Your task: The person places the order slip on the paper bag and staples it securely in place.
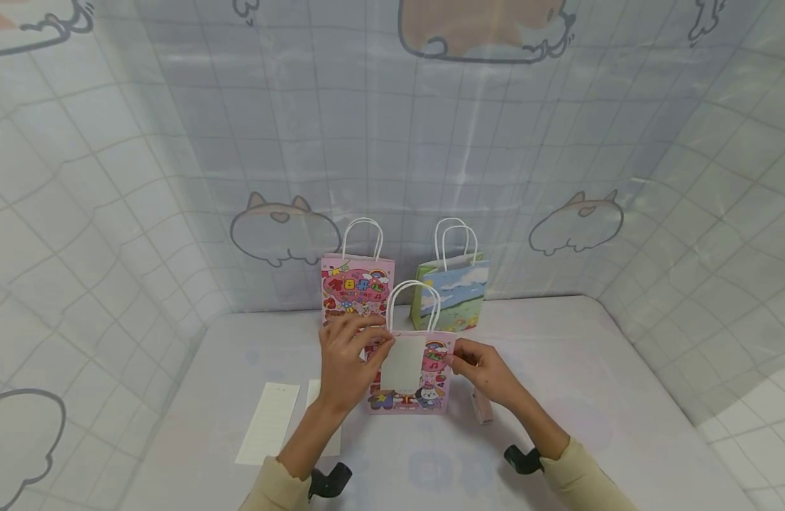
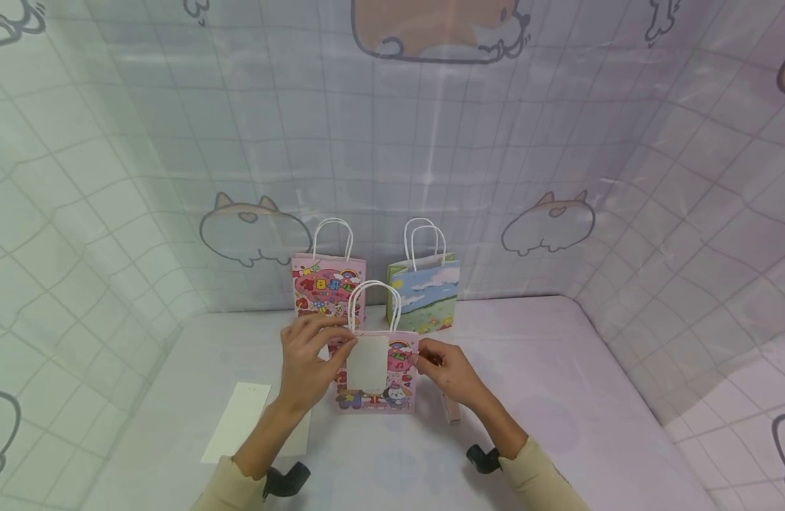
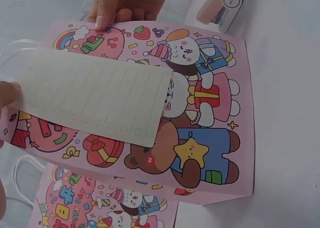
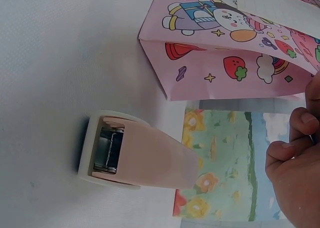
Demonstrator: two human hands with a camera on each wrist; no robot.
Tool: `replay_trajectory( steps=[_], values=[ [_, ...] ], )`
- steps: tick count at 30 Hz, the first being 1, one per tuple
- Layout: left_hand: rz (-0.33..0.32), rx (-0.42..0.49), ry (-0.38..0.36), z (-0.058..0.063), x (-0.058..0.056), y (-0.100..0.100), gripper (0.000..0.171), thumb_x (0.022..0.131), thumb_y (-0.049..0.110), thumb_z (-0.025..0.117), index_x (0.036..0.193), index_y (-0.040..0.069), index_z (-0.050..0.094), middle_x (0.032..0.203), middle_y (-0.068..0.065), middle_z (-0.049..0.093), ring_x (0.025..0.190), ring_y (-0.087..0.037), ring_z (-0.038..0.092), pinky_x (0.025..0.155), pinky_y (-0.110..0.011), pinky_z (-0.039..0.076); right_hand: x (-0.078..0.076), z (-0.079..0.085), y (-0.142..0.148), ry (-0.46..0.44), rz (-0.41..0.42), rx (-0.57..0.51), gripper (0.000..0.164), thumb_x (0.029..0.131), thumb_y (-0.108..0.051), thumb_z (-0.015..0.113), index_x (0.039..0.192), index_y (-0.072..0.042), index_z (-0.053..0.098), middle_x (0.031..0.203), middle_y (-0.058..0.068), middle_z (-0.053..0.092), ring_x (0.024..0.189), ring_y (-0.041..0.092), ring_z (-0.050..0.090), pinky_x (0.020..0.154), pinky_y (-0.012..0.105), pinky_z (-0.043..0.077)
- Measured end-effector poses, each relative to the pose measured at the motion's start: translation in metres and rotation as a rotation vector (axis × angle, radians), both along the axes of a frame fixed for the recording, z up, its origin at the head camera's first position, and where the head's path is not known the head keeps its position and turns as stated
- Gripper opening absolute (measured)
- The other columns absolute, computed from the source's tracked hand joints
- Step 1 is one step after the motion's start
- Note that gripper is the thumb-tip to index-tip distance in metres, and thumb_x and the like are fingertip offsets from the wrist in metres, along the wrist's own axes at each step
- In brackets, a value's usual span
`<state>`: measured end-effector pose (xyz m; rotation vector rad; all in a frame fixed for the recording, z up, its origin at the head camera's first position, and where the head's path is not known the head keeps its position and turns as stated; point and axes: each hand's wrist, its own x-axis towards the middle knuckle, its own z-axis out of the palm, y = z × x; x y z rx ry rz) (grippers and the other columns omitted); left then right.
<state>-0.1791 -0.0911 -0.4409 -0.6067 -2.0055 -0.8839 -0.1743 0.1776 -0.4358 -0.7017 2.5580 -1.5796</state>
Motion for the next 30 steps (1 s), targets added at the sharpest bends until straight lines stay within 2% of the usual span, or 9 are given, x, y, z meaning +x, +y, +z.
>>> replay_trajectory(
  steps=[4,9,11,22,26,30],
  values=[
    [-0.001,0.018,0.023,-0.001,-0.001,0.001,0.017,0.077,0.020,0.089,0.090,0.016,0.078,0.102,0.001,0.075,0.105,-0.023,0.057,0.095,-0.052,0.030,-0.001,-0.002,0.000,-0.011,-0.002,0.005,0.009,0.101,-0.010,0.060,0.103,-0.007,0.068,0.085,0.008,0.063,0.075,0.012,0.052,0.066,0.028,0.045],
    [-0.020,0.055,0.020,-0.003,-0.003,0.003,0.019,0.076,0.018,0.090,0.091,0.015,0.078,0.101,0.002,0.074,0.102,-0.022,0.056,0.091,-0.050,0.029,-0.014,-0.024,0.005,-0.014,-0.009,0.017,0.009,0.101,-0.014,0.061,0.105,-0.011,0.068,0.091,0.016,0.065,0.077,0.016,0.054,0.066,0.028,0.045],
    [-0.028,0.068,0.018,-0.004,-0.003,0.003,0.019,0.076,0.017,0.090,0.091,0.015,0.078,0.100,0.002,0.074,0.101,-0.022,0.056,0.090,-0.050,0.028,-0.019,-0.032,0.008,-0.004,-0.010,0.019,0.008,0.101,-0.016,0.061,0.104,-0.013,0.068,0.092,0.015,0.065,0.078,0.017,0.054,0.065,0.028,0.045],
    [-0.046,0.097,-0.003,-0.005,-0.004,0.004,0.018,0.076,0.015,0.089,0.090,0.016,0.078,0.098,0.003,0.073,0.101,-0.020,0.056,0.092,-0.050,0.028,-0.021,-0.033,0.009,0.029,-0.008,0.017,0.006,0.098,-0.022,0.065,0.103,-0.019,0.069,0.092,0.000,0.065,0.078,0.020,0.056,0.065,0.028,0.047],
    [-0.051,0.097,-0.005,-0.005,-0.004,0.004,0.017,0.077,0.016,0.089,0.090,0.016,0.078,0.098,0.003,0.073,0.101,-0.020,0.055,0.091,-0.049,0.028,-0.021,-0.031,0.009,0.048,-0.027,0.013,0.010,0.097,-0.023,0.067,0.106,-0.021,0.070,0.092,-0.002,0.062,0.078,0.019,0.055,0.065,0.029,0.048],
    [-0.054,0.099,0.004,-0.006,-0.006,0.004,0.017,0.077,0.016,0.089,0.089,0.016,0.077,0.098,0.004,0.073,0.101,-0.021,0.056,0.091,-0.049,0.028,-0.022,-0.025,0.007,0.098,-0.045,0.002,0.010,0.096,-0.025,0.069,0.105,-0.022,0.072,0.092,0.000,0.056,0.084,0.024,0.052,0.070,0.031,0.046]
  ],
)
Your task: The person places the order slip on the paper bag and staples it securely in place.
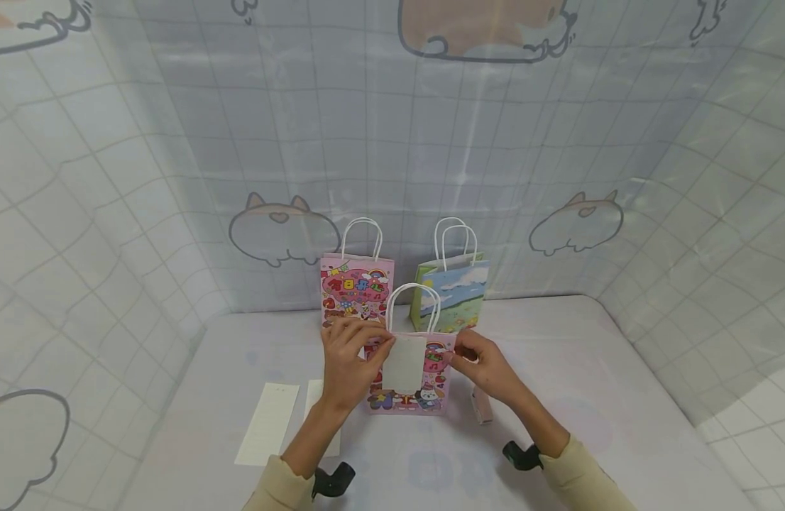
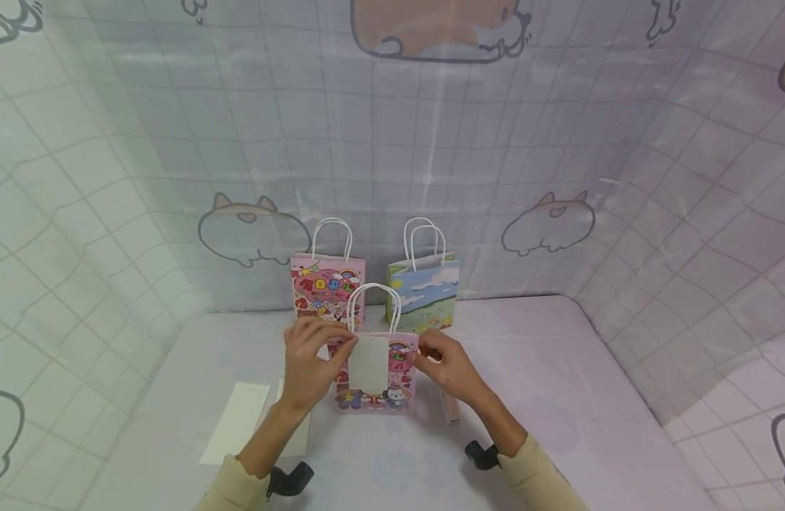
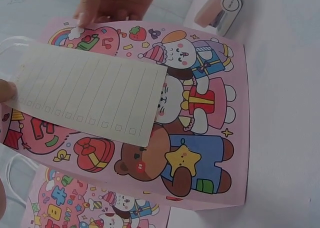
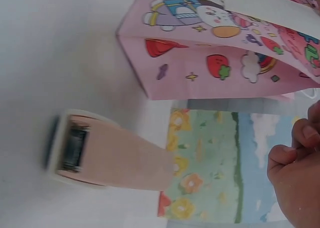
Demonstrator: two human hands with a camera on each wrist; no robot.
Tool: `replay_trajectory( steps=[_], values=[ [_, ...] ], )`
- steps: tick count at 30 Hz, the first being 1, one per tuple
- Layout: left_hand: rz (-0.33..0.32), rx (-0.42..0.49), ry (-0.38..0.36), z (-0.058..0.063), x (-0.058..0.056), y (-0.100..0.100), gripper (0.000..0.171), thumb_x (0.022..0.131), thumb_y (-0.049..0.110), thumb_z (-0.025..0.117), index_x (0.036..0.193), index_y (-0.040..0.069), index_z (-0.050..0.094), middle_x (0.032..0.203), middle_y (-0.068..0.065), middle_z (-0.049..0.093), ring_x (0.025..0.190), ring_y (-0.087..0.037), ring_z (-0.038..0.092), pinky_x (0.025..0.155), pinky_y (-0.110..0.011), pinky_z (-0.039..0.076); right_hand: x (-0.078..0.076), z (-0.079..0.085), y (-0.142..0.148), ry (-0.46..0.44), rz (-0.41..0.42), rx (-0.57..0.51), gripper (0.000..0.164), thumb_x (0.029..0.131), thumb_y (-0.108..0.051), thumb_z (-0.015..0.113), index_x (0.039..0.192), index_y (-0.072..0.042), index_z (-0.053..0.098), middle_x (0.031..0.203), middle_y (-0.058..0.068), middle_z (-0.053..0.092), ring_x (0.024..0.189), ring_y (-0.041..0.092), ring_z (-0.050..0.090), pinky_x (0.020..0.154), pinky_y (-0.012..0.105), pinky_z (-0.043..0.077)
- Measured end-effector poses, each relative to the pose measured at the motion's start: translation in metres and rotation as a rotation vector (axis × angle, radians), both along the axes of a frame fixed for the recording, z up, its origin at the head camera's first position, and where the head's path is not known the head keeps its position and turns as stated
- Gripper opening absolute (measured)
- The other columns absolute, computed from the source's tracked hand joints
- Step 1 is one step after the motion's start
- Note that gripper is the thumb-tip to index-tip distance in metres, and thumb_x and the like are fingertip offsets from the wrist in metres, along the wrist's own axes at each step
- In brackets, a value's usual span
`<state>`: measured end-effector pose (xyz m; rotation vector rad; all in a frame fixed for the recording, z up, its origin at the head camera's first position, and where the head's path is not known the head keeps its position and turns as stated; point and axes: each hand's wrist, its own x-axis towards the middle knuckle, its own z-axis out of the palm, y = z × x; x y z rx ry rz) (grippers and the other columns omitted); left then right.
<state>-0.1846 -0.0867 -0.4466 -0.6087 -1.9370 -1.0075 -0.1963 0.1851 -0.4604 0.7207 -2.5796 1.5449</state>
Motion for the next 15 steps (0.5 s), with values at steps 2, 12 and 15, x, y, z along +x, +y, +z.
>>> replay_trajectory(
  steps=[2,12,15],
  values=[
    [0.000,0.001,0.003,0.000,0.000,0.000,0.017,0.077,0.017,0.089,0.089,0.016,0.077,0.098,0.004,0.073,0.101,-0.021,0.056,0.092,-0.049,0.028,-0.001,0.003,-0.001,0.034,-0.005,-0.006,0.009,0.095,-0.026,0.070,0.103,-0.023,0.073,0.093,0.002,0.054,0.088,0.028,0.050,0.071,0.033,0.043],
    [0.004,-0.001,-0.001,-0.001,0.001,0.002,0.016,0.076,0.016,0.089,0.088,0.015,0.077,0.098,0.002,0.073,0.100,-0.021,0.055,0.093,-0.049,0.028,-0.003,0.017,-0.015,0.110,-0.017,-0.054,0.016,0.091,-0.032,0.077,0.106,-0.029,0.071,0.101,-0.007,0.059,0.099,0.016,0.052,0.094,0.051,0.047],
    [-0.001,0.000,-0.007,-0.001,0.001,0.002,0.017,0.076,0.015,0.089,0.088,0.015,0.077,0.098,0.002,0.073,0.100,-0.021,0.055,0.095,-0.049,0.028,-0.003,0.020,-0.020,0.126,-0.035,-0.075,0.016,0.089,-0.030,0.078,0.103,-0.025,0.071,0.100,-0.006,0.061,0.100,0.016,0.054,0.098,0.054,0.047]
  ],
)
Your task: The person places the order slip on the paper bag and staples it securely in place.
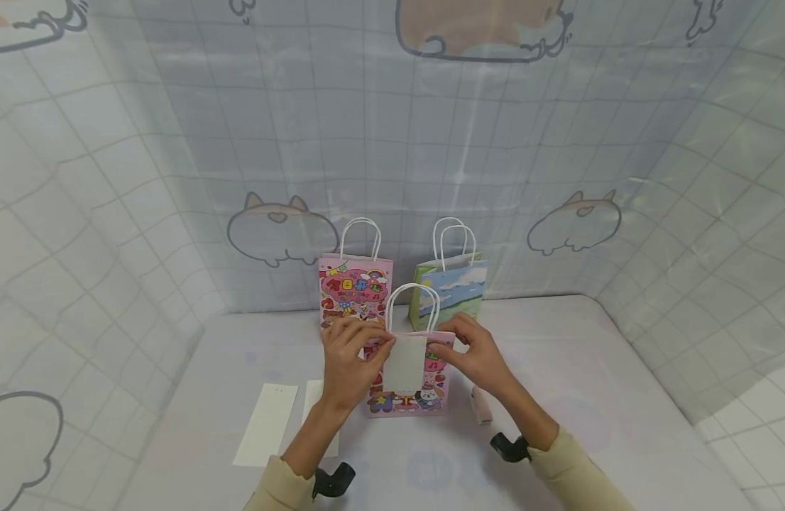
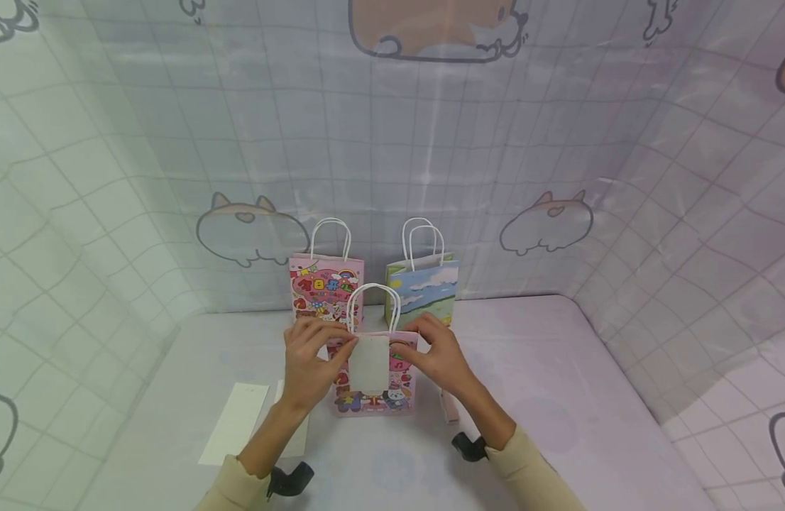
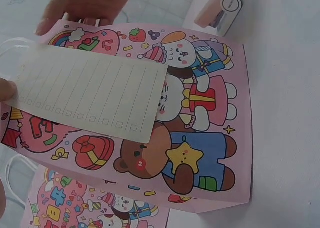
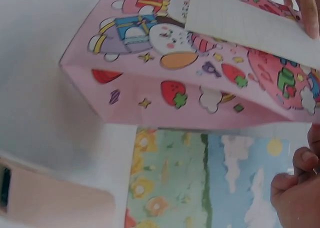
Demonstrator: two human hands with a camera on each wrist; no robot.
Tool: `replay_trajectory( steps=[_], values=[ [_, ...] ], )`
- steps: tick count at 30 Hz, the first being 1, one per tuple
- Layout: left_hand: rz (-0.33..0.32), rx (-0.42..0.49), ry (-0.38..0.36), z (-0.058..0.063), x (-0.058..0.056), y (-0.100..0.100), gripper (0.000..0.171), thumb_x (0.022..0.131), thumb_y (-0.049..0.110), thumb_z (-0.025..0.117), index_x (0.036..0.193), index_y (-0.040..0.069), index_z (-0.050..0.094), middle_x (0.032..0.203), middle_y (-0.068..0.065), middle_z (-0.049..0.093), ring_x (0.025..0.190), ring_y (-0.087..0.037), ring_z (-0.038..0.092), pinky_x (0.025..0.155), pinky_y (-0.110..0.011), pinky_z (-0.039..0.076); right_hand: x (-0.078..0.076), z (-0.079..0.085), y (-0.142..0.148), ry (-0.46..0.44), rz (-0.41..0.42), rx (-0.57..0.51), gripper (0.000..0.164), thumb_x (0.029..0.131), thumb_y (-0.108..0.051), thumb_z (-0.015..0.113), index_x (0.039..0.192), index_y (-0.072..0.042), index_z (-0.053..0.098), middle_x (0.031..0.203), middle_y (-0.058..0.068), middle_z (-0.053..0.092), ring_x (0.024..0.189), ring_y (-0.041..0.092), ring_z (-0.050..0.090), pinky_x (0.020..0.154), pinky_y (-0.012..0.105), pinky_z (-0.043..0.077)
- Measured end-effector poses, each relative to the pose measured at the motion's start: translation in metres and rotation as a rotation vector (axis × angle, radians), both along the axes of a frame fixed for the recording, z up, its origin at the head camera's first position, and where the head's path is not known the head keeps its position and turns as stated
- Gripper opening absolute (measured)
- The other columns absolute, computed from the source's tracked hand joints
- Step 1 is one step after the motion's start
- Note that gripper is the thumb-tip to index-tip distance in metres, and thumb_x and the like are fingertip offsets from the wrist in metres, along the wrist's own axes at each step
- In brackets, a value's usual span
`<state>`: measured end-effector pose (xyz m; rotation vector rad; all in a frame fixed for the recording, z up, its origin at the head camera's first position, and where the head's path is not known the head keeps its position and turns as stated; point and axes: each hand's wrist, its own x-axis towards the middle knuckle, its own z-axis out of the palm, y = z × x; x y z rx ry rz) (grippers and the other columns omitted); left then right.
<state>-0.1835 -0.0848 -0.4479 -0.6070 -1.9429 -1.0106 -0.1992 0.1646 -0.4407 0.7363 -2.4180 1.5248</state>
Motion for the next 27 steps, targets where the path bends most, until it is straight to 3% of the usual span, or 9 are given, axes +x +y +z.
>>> replay_trajectory(
  steps=[9,13,19,27],
  values=[
    [-0.030,0.002,-0.019,-0.002,0.000,0.000,0.016,0.077,0.013,0.088,0.090,0.014,0.078,0.100,0.002,0.072,0.100,-0.021,0.057,0.096,-0.047,0.030,-0.001,0.005,-0.013,0.058,-0.070,0.006,0.015,0.088,-0.030,0.079,0.091,-0.023,0.067,0.089,-0.005,0.058,0.083,0.017,0.052,0.072,0.030,0.047],
    [-0.036,0.018,-0.047,-0.003,0.001,0.000,0.021,0.079,0.014,0.087,0.096,0.013,0.076,0.099,0.002,0.072,0.098,-0.019,0.059,0.098,-0.046,0.034,0.000,0.005,-0.013,0.063,-0.077,0.022,0.014,0.088,-0.030,0.079,0.090,-0.024,0.067,0.086,-0.007,0.058,0.081,0.016,0.052,0.070,0.029,0.047],
    [-0.017,0.053,-0.106,-0.005,0.003,-0.002,0.030,0.079,0.016,0.087,0.105,0.012,0.072,0.101,0.000,0.072,0.099,-0.020,0.063,0.102,-0.053,0.040,0.000,0.006,-0.013,0.069,-0.071,0.036,0.014,0.090,-0.033,0.077,0.091,-0.024,0.066,0.087,-0.007,0.058,0.081,0.017,0.052,0.069,0.030,0.047],
    [-0.005,0.081,-0.145,-0.008,0.001,-0.003,0.028,0.081,0.023,0.086,0.105,0.014,0.075,0.100,0.002,0.074,0.098,-0.016,0.065,0.100,-0.054,0.041,0.000,0.005,-0.013,0.053,-0.080,0.039,0.014,0.089,-0.034,0.077,0.092,-0.025,0.067,0.089,-0.008,0.059,0.083,0.017,0.053,0.071,0.031,0.049]
  ],
)
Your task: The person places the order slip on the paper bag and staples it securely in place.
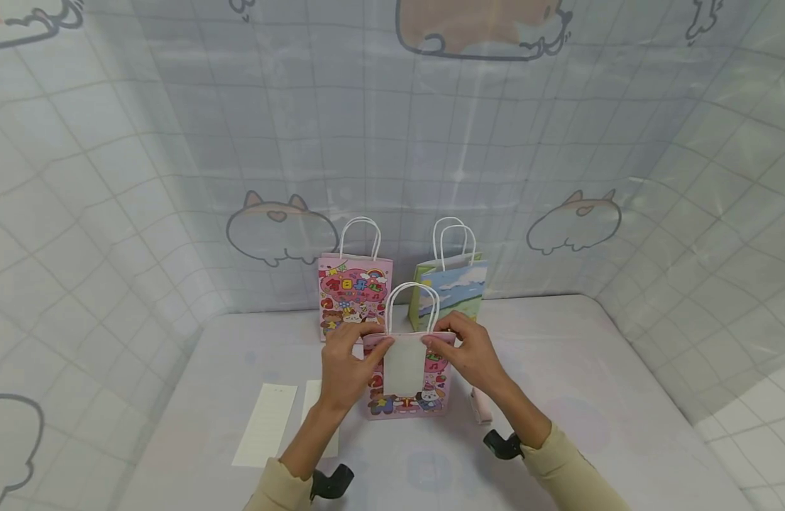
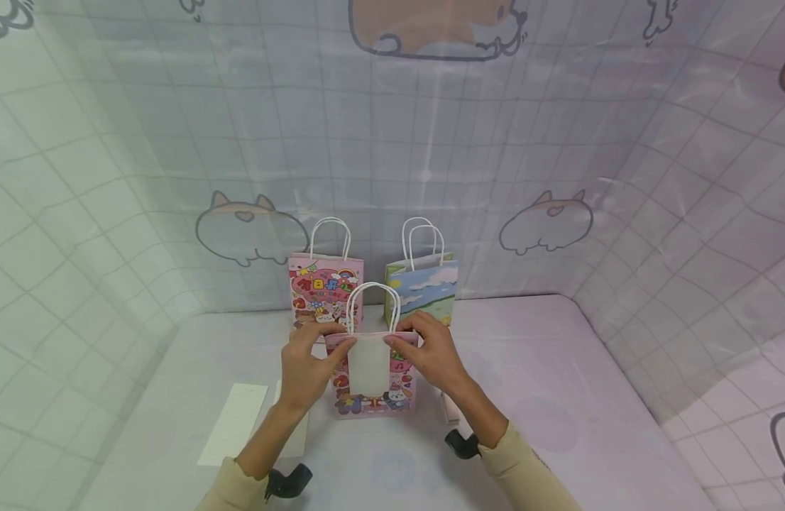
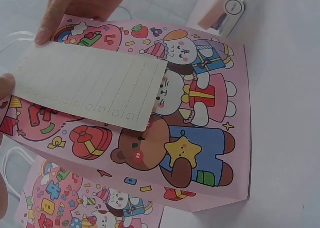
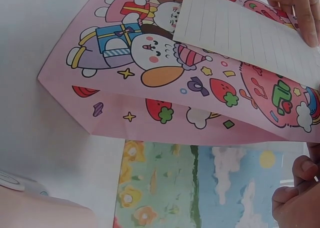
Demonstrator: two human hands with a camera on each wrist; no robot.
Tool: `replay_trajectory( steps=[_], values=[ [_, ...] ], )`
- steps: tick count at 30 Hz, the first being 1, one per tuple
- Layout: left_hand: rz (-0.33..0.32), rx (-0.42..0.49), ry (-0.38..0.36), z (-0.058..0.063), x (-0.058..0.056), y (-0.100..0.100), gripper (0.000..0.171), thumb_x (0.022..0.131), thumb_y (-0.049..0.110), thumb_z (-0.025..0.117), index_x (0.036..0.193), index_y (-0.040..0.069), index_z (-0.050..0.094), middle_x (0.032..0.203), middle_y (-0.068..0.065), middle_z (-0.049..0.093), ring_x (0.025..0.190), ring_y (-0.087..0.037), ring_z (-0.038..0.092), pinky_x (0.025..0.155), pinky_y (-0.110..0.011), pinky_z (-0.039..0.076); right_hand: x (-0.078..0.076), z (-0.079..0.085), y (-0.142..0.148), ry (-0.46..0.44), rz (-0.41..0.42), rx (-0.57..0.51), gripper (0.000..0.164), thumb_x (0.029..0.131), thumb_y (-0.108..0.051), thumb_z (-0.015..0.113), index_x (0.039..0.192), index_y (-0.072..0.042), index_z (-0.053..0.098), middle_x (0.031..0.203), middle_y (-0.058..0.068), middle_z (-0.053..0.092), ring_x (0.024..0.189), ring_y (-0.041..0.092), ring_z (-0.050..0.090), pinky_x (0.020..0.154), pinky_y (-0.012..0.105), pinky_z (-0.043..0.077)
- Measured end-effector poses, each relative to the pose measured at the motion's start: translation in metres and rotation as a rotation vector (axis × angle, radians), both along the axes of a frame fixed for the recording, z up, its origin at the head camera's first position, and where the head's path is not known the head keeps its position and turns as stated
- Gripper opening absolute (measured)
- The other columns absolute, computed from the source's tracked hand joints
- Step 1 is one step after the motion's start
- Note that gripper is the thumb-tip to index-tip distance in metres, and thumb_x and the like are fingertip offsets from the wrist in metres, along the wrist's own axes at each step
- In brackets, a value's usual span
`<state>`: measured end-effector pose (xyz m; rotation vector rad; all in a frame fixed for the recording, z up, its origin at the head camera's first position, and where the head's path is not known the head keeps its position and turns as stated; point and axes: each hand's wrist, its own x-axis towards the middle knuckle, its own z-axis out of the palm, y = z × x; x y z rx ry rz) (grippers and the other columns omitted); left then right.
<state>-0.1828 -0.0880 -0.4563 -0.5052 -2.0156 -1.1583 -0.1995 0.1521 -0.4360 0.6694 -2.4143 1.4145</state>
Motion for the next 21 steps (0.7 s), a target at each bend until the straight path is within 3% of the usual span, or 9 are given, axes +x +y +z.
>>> replay_trajectory(
  steps=[7,16,21],
  values=[
    [-0.009,0.031,-0.038,-0.0003,-0.0007,-0.0014,0.025,0.081,0.026,0.086,0.103,0.017,0.077,0.099,0.004,0.075,0.098,-0.016,0.066,0.101,-0.058,0.039,-0.0003,0.0007,-0.0005,-0.005,0.010,-0.009,0.015,0.089,-0.035,0.077,0.092,-0.025,0.067,0.089,-0.007,0.059,0.083,0.017,0.054,0.071,0.031,0.049],
    [-0.041,0.080,-0.123,0.0006,-0.0004,-0.0034,0.020,0.082,0.028,0.084,0.099,0.020,0.078,0.097,0.007,0.075,0.094,-0.013,0.066,0.097,-0.051,0.042,-0.0014,-0.0012,-0.0011,-0.037,0.017,-0.026,0.015,0.090,-0.033,0.077,0.093,-0.023,0.066,0.091,-0.005,0.060,0.084,0.018,0.054,0.072,0.031,0.051],
    [-0.041,0.076,-0.131,0.0019,-0.0006,-0.0036,0.019,0.082,0.028,0.085,0.097,0.020,0.078,0.096,0.008,0.075,0.093,-0.013,0.066,0.096,-0.050,0.041,-0.0016,-0.0013,-0.0008,-0.040,0.011,-0.022,0.015,0.089,-0.033,0.077,0.093,-0.022,0.067,0.091,-0.005,0.060,0.084,0.018,0.053,0.072,0.031,0.049]
  ],
)
